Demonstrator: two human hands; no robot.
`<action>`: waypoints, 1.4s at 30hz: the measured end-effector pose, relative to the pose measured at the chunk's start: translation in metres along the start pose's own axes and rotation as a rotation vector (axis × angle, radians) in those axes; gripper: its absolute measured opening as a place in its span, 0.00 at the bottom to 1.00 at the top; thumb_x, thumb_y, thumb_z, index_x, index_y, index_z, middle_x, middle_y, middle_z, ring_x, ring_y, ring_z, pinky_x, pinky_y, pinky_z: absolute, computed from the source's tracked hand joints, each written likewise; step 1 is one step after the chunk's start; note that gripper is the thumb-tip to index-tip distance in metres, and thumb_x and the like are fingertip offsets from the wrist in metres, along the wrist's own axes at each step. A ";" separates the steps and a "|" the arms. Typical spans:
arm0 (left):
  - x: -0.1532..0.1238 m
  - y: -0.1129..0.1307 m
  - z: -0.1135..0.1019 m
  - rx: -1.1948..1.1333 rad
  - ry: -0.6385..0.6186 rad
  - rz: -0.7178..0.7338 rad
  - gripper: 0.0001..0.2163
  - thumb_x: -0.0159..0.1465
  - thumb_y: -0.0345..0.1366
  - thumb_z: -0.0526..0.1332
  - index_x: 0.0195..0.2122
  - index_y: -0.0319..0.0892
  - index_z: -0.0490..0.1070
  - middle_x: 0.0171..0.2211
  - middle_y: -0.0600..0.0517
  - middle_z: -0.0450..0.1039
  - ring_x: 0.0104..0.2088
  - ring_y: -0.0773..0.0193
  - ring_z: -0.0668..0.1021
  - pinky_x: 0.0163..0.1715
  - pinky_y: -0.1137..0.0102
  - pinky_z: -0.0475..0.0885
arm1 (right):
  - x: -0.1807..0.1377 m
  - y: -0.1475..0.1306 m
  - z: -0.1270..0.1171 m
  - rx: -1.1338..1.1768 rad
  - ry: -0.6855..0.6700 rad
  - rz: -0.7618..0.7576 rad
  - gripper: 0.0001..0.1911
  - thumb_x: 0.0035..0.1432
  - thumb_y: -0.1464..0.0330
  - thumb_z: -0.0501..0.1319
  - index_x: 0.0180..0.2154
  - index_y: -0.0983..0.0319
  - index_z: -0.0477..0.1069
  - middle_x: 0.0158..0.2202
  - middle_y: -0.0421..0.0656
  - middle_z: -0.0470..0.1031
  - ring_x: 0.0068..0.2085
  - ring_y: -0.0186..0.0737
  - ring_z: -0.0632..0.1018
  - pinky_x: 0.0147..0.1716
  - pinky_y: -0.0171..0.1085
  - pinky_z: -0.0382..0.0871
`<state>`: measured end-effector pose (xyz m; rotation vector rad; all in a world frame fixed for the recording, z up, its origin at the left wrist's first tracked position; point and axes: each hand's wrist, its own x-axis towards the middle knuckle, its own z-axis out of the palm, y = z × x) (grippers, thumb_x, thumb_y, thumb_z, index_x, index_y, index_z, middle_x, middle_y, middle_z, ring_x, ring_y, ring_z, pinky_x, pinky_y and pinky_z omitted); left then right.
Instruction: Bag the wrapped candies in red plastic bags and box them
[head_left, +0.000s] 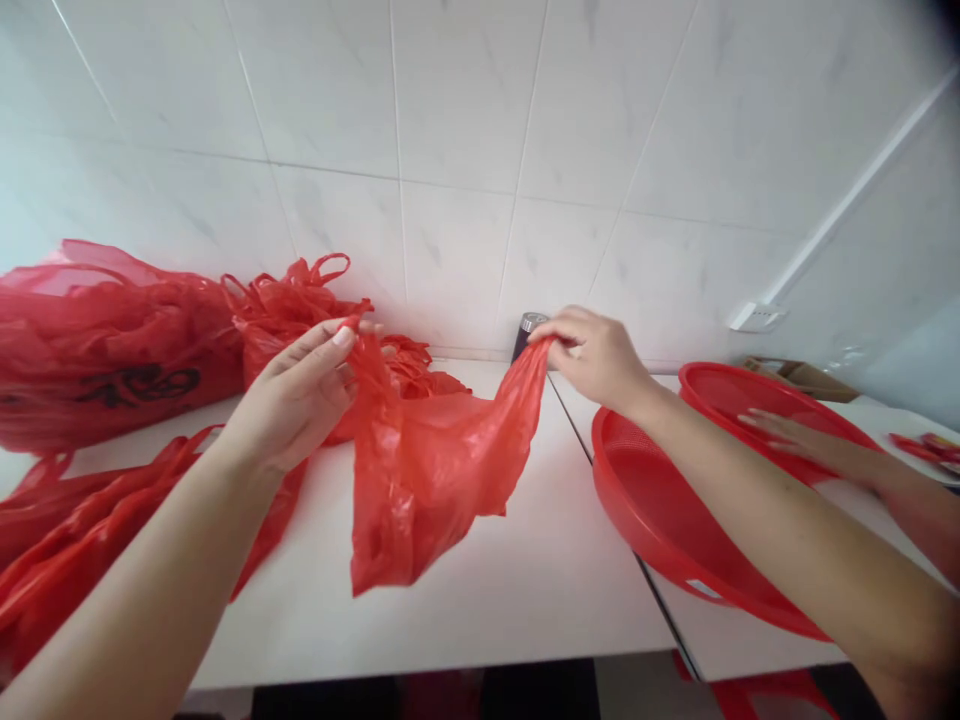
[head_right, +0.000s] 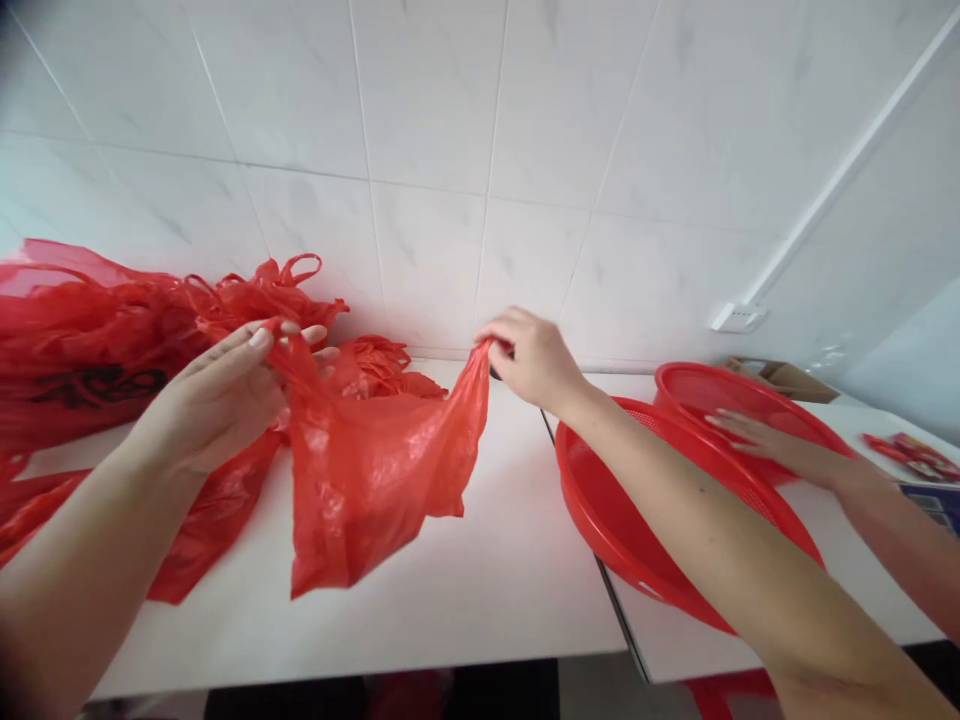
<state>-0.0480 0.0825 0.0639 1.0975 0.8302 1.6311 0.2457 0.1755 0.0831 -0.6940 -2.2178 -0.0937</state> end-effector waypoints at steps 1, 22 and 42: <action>-0.002 0.000 -0.001 0.012 -0.050 -0.011 0.09 0.65 0.38 0.60 0.45 0.47 0.74 0.47 0.50 0.77 0.43 0.59 0.79 0.43 0.64 0.74 | 0.001 -0.002 -0.001 0.040 0.043 0.047 0.15 0.54 0.79 0.53 0.36 0.61 0.76 0.36 0.42 0.76 0.35 0.36 0.75 0.34 0.36 0.70; 0.007 -0.038 0.016 0.311 -0.261 -0.444 0.16 0.64 0.49 0.59 0.27 0.41 0.70 0.15 0.59 0.59 0.16 0.73 0.63 0.19 0.75 0.64 | 0.002 -0.059 0.070 0.718 -0.261 0.307 0.06 0.61 0.69 0.58 0.42 0.59 0.67 0.35 0.39 0.73 0.35 0.34 0.76 0.38 0.38 0.73; -0.029 -0.091 0.028 1.294 -0.094 0.430 0.15 0.53 0.20 0.51 0.36 0.44 0.68 0.39 0.51 0.75 0.32 0.64 0.75 0.27 0.72 0.66 | -0.059 -0.066 0.124 1.209 -0.197 0.593 0.12 0.65 0.61 0.54 0.45 0.57 0.71 0.40 0.41 0.74 0.42 0.37 0.75 0.46 0.39 0.69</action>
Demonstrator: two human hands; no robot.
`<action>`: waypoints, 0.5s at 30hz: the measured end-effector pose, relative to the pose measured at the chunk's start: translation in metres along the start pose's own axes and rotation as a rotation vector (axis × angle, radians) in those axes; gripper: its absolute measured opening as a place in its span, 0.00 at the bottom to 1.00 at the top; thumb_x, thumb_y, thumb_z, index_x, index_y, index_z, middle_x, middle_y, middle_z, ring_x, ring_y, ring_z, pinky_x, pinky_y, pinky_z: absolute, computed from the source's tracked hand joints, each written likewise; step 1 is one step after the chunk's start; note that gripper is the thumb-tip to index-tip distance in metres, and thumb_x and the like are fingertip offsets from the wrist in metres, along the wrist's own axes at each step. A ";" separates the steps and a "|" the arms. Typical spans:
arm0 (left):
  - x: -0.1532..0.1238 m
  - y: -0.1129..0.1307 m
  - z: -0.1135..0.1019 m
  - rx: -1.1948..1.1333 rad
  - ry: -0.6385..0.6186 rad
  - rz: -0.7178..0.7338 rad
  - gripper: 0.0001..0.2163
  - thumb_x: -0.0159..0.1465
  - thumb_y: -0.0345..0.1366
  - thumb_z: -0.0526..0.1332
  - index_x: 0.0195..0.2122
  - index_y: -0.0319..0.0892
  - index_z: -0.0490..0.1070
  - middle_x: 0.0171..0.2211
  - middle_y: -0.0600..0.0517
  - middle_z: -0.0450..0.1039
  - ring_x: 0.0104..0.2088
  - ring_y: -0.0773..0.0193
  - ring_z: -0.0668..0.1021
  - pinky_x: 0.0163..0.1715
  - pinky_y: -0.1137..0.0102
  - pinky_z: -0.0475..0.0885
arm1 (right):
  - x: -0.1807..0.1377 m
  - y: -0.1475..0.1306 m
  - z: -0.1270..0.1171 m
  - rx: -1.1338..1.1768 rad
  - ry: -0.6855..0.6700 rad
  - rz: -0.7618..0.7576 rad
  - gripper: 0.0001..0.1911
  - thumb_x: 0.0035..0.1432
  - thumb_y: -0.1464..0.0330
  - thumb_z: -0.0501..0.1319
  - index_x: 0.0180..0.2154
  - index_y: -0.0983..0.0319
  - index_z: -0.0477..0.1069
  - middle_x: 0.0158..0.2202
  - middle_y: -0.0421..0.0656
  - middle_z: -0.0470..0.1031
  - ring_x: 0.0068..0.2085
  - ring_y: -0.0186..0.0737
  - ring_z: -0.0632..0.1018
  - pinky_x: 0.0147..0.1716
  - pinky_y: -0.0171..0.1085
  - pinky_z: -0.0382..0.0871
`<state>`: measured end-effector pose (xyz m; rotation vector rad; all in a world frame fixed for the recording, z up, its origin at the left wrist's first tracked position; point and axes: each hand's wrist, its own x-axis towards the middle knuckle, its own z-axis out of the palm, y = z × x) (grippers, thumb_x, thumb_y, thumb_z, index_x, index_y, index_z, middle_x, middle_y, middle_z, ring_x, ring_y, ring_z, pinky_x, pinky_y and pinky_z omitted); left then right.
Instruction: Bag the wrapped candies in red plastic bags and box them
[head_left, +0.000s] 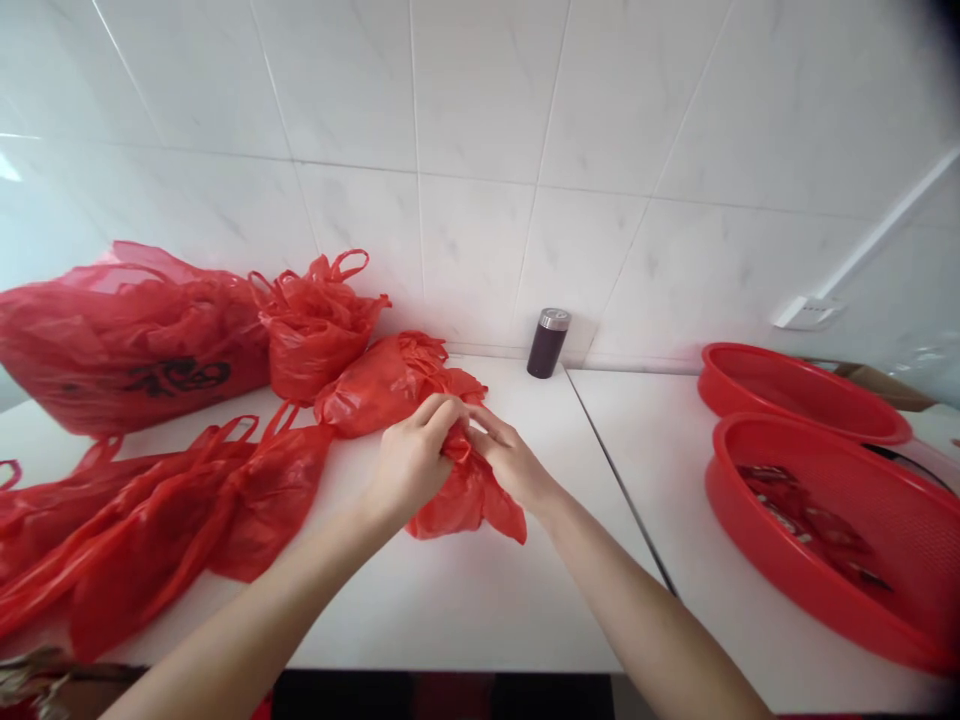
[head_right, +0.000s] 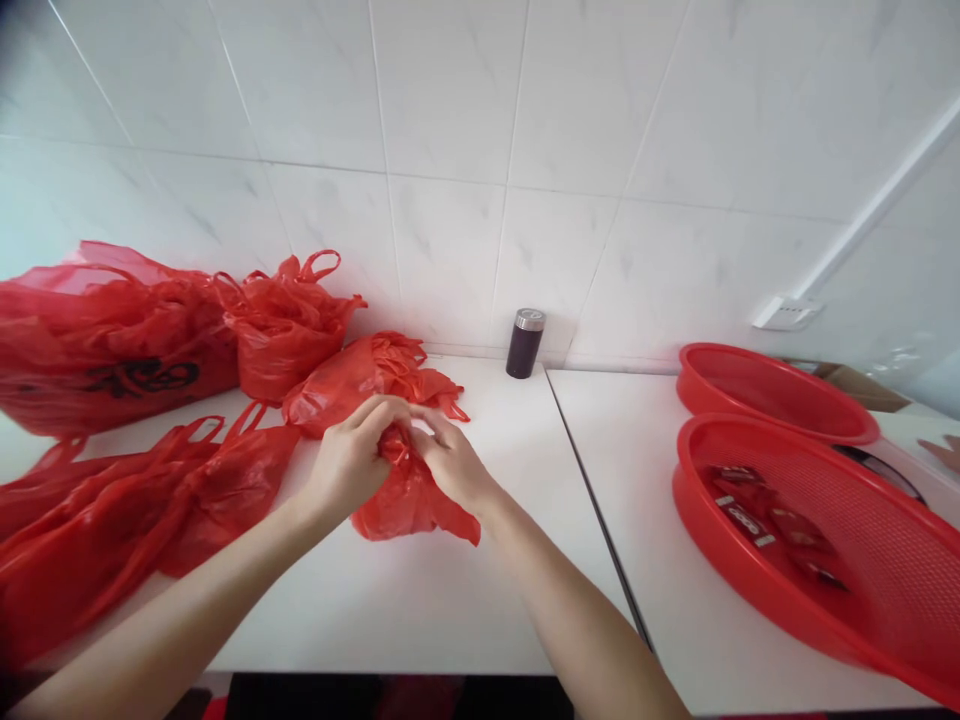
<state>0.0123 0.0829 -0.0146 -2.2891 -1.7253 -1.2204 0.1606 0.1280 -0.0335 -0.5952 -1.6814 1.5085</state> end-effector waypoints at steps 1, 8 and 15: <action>-0.002 0.000 0.002 0.005 0.022 0.021 0.16 0.54 0.20 0.51 0.38 0.45 0.68 0.44 0.50 0.74 0.35 0.63 0.76 0.28 0.72 0.67 | -0.001 -0.001 -0.002 0.048 -0.047 0.048 0.10 0.64 0.62 0.55 0.41 0.58 0.71 0.37 0.40 0.73 0.39 0.37 0.75 0.43 0.38 0.69; -0.009 0.003 0.003 -0.097 -0.070 0.007 0.23 0.53 0.20 0.51 0.48 0.46 0.68 0.43 0.49 0.77 0.39 0.60 0.78 0.35 0.68 0.72 | -0.006 -0.010 -0.014 -0.206 0.171 -0.025 0.08 0.62 0.67 0.52 0.31 0.60 0.67 0.29 0.38 0.70 0.32 0.34 0.72 0.36 0.35 0.67; -0.029 -0.016 -0.014 -0.294 -0.240 -0.168 0.15 0.60 0.28 0.51 0.45 0.44 0.72 0.42 0.47 0.77 0.44 0.56 0.77 0.44 0.64 0.70 | -0.026 -0.001 -0.020 -0.439 0.328 -0.136 0.12 0.67 0.59 0.48 0.37 0.57 0.65 0.31 0.39 0.71 0.30 0.36 0.74 0.36 0.37 0.70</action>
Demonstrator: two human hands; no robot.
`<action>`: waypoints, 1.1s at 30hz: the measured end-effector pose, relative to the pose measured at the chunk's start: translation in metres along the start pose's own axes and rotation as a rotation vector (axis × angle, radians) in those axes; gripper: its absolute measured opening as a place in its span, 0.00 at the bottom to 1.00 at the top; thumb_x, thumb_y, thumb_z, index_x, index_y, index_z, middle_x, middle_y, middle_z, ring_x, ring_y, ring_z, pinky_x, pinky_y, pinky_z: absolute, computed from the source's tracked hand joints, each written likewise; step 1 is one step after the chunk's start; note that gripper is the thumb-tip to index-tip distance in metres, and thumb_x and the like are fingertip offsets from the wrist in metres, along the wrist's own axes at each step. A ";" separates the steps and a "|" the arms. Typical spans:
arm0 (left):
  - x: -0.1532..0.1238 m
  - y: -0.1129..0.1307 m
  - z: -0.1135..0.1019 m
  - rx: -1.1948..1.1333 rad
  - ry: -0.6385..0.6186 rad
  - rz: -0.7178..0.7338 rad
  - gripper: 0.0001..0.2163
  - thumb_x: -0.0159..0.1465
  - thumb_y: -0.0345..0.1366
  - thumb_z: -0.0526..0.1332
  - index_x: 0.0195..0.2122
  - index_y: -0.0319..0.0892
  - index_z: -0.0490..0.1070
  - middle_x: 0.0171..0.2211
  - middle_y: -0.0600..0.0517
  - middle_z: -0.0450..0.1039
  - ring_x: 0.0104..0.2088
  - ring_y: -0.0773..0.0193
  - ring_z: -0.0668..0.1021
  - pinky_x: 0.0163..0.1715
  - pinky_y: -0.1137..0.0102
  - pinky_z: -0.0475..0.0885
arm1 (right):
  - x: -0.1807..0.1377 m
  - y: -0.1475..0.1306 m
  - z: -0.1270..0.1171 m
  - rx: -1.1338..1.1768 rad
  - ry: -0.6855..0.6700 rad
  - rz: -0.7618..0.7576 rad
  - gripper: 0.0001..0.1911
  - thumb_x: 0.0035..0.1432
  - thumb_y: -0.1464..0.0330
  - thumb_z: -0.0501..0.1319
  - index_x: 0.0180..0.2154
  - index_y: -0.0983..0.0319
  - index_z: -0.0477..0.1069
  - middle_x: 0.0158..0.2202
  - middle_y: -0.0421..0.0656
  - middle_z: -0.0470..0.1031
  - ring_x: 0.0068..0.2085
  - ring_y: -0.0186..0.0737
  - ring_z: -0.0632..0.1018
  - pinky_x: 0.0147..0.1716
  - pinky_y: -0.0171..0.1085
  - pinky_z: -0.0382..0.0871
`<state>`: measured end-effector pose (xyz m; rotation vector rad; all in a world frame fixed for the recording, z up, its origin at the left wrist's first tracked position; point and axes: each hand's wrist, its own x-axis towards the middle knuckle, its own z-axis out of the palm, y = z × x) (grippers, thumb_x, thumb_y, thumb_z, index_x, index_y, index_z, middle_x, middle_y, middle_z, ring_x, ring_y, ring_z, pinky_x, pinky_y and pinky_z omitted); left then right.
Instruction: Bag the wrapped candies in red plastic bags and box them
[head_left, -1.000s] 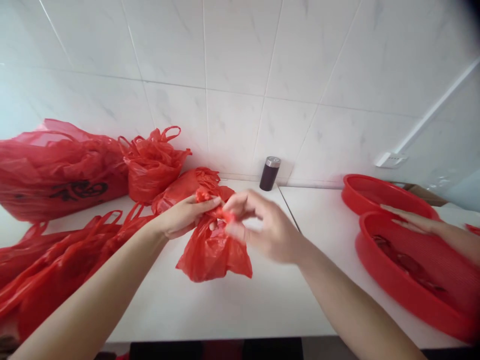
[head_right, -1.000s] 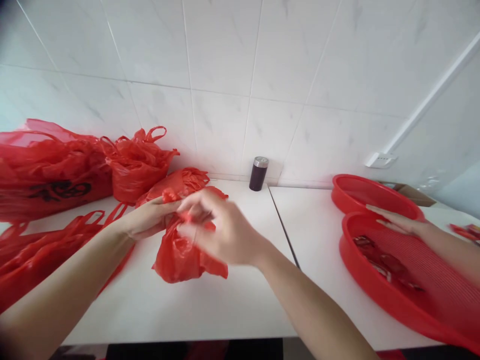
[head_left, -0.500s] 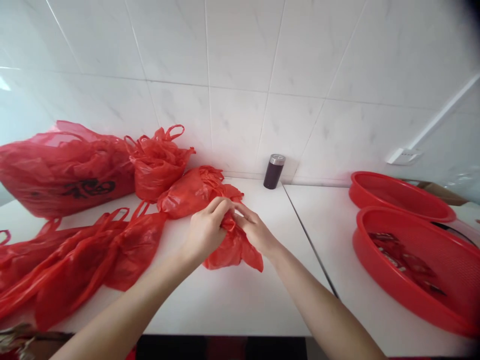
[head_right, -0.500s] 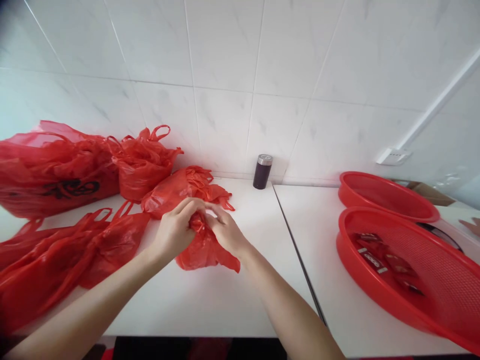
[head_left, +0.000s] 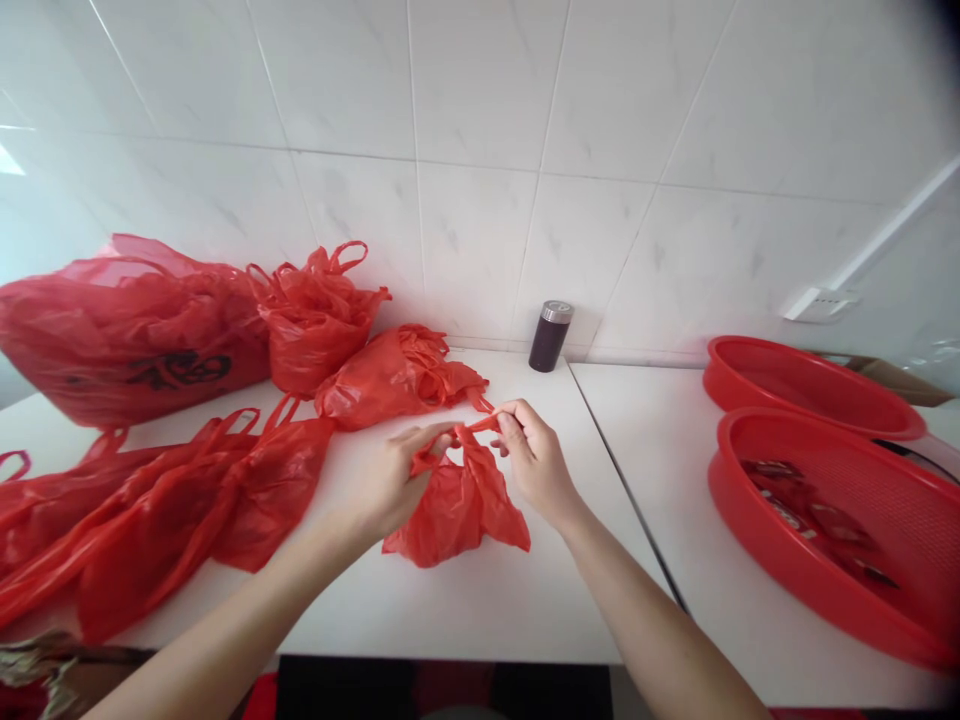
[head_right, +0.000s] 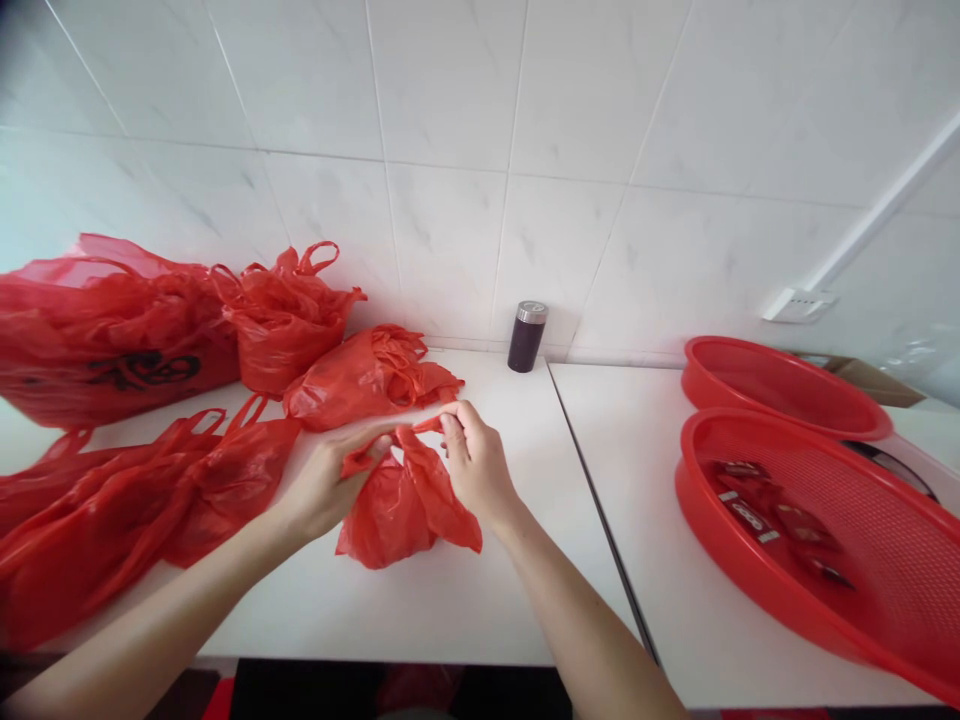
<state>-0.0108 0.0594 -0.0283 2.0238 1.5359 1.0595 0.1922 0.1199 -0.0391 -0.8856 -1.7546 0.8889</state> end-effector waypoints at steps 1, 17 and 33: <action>-0.007 -0.007 -0.006 -0.001 -0.031 -0.050 0.11 0.61 0.30 0.51 0.39 0.43 0.72 0.39 0.48 0.78 0.40 0.57 0.78 0.42 0.65 0.71 | -0.004 0.012 -0.008 -0.042 0.028 0.045 0.13 0.67 0.58 0.49 0.36 0.57 0.65 0.30 0.39 0.70 0.30 0.36 0.74 0.36 0.37 0.71; -0.009 -0.012 0.029 0.352 0.237 0.194 0.12 0.64 0.36 0.58 0.49 0.46 0.68 0.55 0.44 0.70 0.57 0.50 0.69 0.57 0.52 0.62 | -0.035 0.064 0.016 -0.012 0.101 0.384 0.36 0.57 0.48 0.58 0.62 0.54 0.55 0.47 0.48 0.75 0.39 0.46 0.79 0.35 0.43 0.76; 0.014 -0.045 0.074 0.696 -0.237 -0.105 0.26 0.68 0.56 0.43 0.39 0.41 0.73 0.32 0.45 0.78 0.30 0.52 0.81 0.29 0.62 0.72 | -0.044 0.108 0.033 -0.641 -0.115 0.185 0.17 0.66 0.60 0.43 0.47 0.57 0.65 0.38 0.46 0.80 0.32 0.47 0.79 0.28 0.38 0.64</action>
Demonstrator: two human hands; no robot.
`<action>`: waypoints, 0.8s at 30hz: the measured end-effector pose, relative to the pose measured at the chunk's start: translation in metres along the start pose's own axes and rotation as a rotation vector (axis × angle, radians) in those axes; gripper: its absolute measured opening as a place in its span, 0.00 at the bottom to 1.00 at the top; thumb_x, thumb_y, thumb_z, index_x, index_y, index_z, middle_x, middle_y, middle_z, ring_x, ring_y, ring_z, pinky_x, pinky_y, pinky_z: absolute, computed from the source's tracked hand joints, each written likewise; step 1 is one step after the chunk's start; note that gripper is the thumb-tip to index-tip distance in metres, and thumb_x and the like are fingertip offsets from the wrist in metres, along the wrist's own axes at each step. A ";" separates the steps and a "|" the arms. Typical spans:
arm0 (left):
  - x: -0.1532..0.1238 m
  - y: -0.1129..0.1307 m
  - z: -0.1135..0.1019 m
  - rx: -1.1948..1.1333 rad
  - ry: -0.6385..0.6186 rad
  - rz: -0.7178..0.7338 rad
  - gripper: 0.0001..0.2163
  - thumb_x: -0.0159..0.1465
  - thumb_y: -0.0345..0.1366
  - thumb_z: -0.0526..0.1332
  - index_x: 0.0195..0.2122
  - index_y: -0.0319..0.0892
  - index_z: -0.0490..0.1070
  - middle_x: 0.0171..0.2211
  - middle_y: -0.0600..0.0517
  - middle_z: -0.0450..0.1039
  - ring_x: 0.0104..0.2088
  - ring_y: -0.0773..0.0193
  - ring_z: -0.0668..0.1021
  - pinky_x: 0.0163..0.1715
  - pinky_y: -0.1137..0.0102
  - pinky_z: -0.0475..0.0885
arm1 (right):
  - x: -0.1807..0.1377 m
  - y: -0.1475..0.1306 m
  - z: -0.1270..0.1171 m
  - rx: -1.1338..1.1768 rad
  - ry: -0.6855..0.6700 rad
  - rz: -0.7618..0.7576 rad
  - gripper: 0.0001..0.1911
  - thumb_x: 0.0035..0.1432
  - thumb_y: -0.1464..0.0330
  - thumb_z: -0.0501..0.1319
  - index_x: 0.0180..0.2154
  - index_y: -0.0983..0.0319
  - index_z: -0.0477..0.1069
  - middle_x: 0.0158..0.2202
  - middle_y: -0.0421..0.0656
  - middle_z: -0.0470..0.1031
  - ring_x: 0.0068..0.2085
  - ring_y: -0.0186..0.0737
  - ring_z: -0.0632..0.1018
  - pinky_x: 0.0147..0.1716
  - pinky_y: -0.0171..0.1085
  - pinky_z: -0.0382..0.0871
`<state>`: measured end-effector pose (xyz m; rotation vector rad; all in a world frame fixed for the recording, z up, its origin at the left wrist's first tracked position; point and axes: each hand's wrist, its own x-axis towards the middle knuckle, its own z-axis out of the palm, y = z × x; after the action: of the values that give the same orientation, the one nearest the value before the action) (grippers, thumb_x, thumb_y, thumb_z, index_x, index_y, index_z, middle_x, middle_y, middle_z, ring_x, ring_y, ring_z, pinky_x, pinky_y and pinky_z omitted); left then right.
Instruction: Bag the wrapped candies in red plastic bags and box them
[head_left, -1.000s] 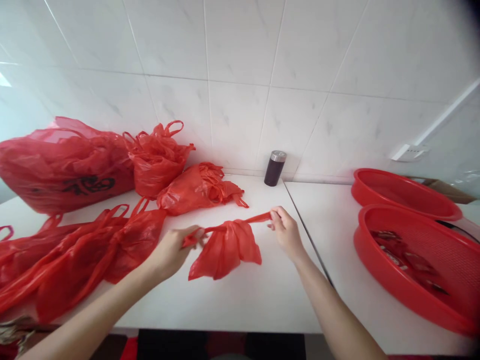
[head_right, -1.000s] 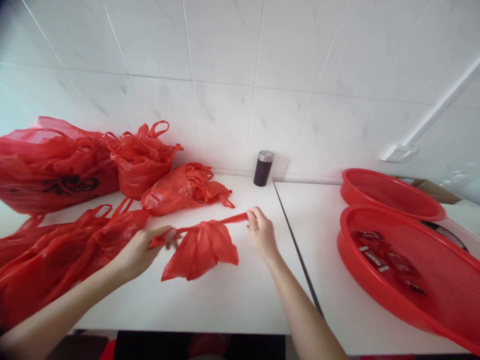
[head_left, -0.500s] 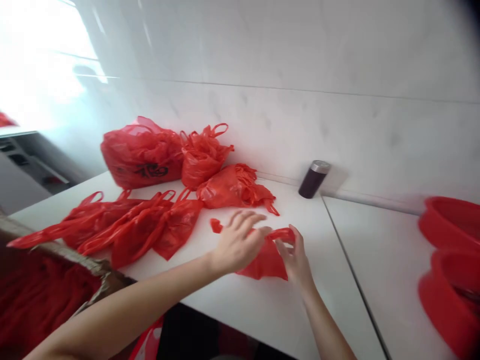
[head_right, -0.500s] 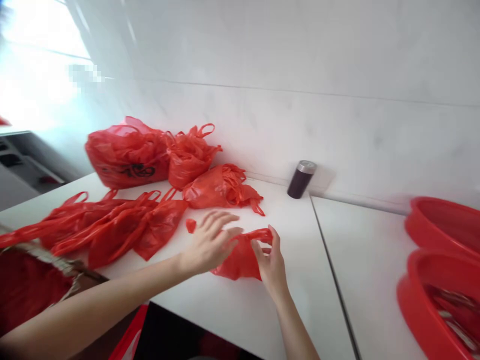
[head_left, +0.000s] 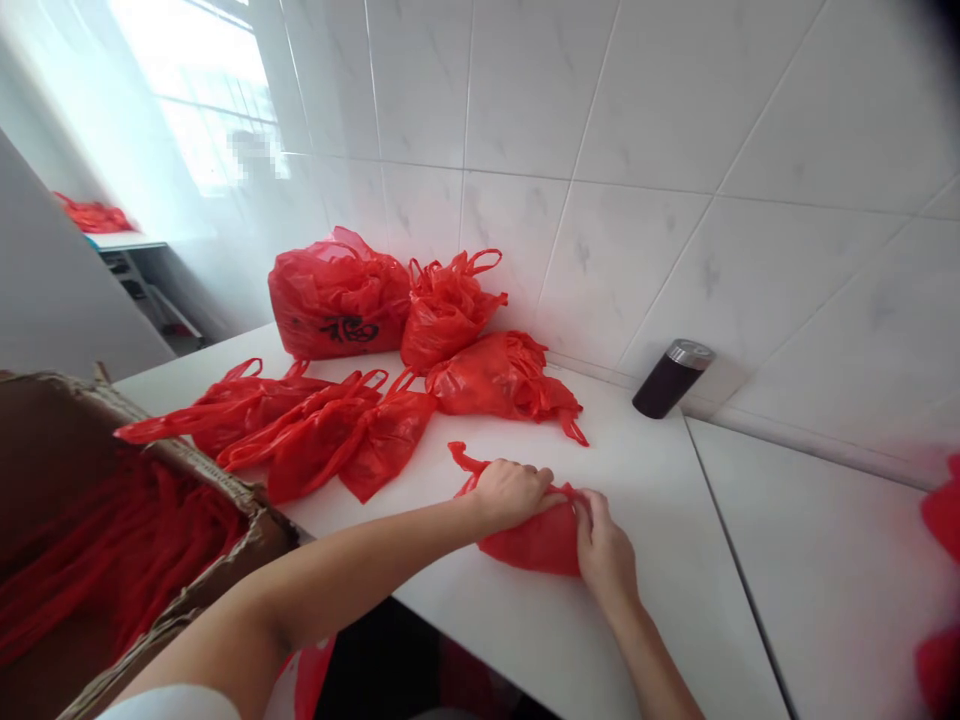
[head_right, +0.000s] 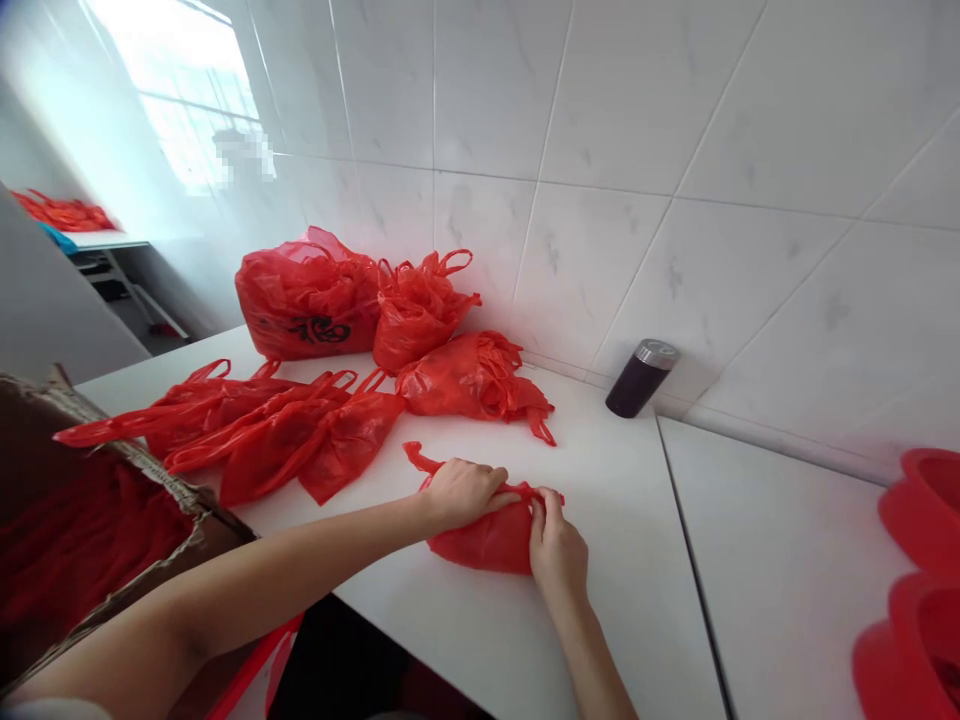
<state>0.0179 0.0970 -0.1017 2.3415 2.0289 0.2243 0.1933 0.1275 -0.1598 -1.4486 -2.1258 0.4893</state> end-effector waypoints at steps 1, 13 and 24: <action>0.001 -0.002 -0.001 -0.001 -0.004 -0.014 0.27 0.68 0.56 0.42 0.39 0.41 0.73 0.31 0.45 0.78 0.30 0.51 0.81 0.29 0.62 0.71 | 0.003 0.002 -0.002 -0.040 -0.004 0.005 0.17 0.67 0.60 0.43 0.47 0.57 0.66 0.35 0.45 0.79 0.30 0.45 0.78 0.27 0.37 0.62; 0.000 -0.009 0.009 -0.014 -0.058 -0.091 0.29 0.67 0.58 0.40 0.40 0.41 0.72 0.33 0.43 0.79 0.32 0.48 0.81 0.30 0.62 0.70 | 0.011 0.013 -0.007 -0.209 -0.057 0.167 0.15 0.68 0.66 0.44 0.48 0.58 0.66 0.23 0.39 0.71 0.23 0.37 0.69 0.24 0.32 0.50; 0.003 -0.005 0.011 -0.003 -0.064 -0.099 0.25 0.68 0.57 0.42 0.40 0.42 0.68 0.32 0.43 0.80 0.32 0.47 0.81 0.30 0.63 0.68 | 0.013 0.005 -0.027 -0.023 0.053 0.186 0.15 0.66 0.59 0.50 0.52 0.56 0.61 0.31 0.37 0.76 0.31 0.38 0.77 0.30 0.32 0.61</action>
<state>0.0144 0.1012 -0.1134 2.2093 2.1055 0.1465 0.2094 0.1421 -0.1386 -1.6635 -1.9716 0.4902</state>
